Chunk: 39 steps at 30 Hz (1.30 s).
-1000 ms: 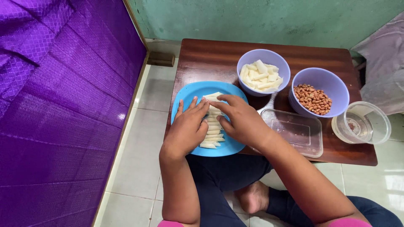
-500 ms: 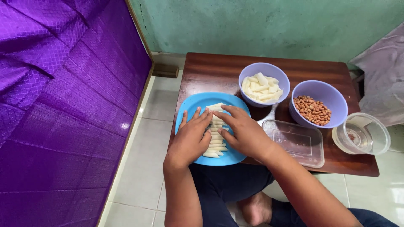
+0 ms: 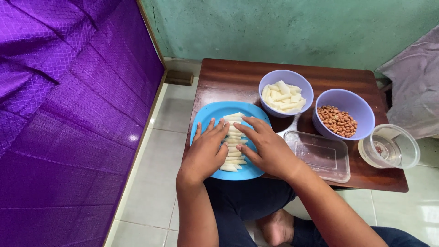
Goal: The person sits on the floor and wraps white, cylindrical food items in small, clear plastic wrappers. They place the wrapped items onto a blue plate. Bowls containing peanuts and unwrapped food items are visible on the table.
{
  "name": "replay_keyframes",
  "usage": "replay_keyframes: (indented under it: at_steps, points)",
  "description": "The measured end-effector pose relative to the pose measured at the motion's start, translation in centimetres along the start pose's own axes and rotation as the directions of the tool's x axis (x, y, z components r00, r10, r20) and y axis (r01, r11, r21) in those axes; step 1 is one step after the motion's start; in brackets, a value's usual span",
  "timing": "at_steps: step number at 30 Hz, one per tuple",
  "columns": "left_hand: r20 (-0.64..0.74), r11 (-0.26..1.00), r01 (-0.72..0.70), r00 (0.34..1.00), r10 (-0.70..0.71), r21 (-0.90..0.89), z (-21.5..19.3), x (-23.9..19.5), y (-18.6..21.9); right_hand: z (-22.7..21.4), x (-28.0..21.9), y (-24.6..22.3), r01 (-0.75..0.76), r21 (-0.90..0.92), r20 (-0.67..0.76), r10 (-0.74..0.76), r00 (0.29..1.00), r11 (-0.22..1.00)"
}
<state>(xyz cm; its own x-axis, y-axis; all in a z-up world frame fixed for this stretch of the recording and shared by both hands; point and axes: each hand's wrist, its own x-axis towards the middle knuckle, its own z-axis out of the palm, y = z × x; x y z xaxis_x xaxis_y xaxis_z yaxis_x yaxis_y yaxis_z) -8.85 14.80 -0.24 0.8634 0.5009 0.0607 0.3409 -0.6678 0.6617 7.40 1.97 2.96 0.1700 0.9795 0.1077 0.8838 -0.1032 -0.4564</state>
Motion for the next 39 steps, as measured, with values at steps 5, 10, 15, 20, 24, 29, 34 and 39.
replay_keyframes:
  at_steps: [5,10,15,20,24,29,34,39]
  points:
    - [-0.008,1.000,0.003,1.000,-0.003,0.009,0.2,0.1,0.0,0.1,-0.2,0.3,0.017,0.016,-0.016,-0.017,1.000,1.000]
    - [-0.022,1.000,0.007,1.000,-0.007,-0.005,0.2,0.0,0.5,0.3,-1.0,0.9,0.046,0.036,-0.044,-0.045,0.998,0.998]
    - [-0.086,0.983,-0.180,0.979,0.182,0.035,1.4,0.2,2.0,0.3,-3.4,2.6,0.151,-0.055,-0.257,-0.161,0.953,0.987]
    - [-0.102,0.943,-0.327,0.938,0.331,0.057,3.2,-0.2,6.5,1.8,-8.2,8.5,0.091,-0.188,-0.474,-0.171,0.863,0.978]
    - [-0.238,0.872,-0.475,0.839,0.489,0.115,7.0,0.1,9.5,0.9,-12.0,10.6,-0.032,-0.260,-0.558,-0.123,0.821,0.965]
    - [-0.266,0.814,-0.545,0.770,0.580,0.198,14.7,1.2,10.9,1.2,-16.3,12.8,-0.218,-0.235,-0.586,0.041,0.809,0.947]
    - [-0.317,0.816,-0.504,0.754,0.576,0.284,17.5,2.6,11.7,1.3,-17.7,13.8,-0.252,-0.170,-0.592,0.106,0.799,0.953]
    - [-0.243,0.855,-0.399,0.840,0.486,0.332,20.0,4.1,10.6,0.8,-17.3,13.5,-0.280,-0.449,-0.514,0.011,0.858,0.849]
